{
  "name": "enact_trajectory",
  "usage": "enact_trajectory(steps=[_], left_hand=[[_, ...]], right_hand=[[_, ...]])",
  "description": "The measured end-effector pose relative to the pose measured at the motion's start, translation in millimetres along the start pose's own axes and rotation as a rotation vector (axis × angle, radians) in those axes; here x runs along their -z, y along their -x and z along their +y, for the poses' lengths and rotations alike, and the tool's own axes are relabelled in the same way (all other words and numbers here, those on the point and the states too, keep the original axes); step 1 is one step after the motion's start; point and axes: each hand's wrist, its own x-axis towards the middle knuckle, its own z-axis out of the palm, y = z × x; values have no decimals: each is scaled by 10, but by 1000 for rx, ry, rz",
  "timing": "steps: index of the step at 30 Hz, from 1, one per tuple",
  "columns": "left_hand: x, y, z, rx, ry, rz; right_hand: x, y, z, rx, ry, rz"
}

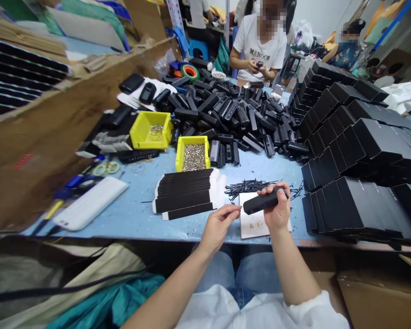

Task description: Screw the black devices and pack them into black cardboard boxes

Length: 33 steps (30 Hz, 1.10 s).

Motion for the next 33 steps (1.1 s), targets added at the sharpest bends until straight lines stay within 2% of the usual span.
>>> enact_trajectory(steps=[3,5,11,16,19,21,23,26,28,33], left_hand=[[-60,42,16,0,27,37],[-67,39,16,-13,32,43],[-15,53,-24,-130,-151,22],[32,187,-57,-389,-474,15],[40,241,-91,-512,-580,31],[38,253,-137,-486,-582,84],[36,253,-178,-378,-520,110],[37,254,-177,-260,-493,-3],[33,262,-133,-304,-557,-66],[-21,291,-72,-476,-629,-29]], right_hand=[[-267,43,-43,60,-106,147],[-332,34,-35,39,-122,177],[-244,11,67,-20,-115,210],[-222,63,121,-51,-108,220],[-252,115,171,-38,-124,242],[-262,129,206,-43,-136,262],[-251,113,218,-74,-169,272],[-219,59,174,-105,-229,267],[-212,36,123,-106,-239,251],[-239,74,109,-103,-242,260]])
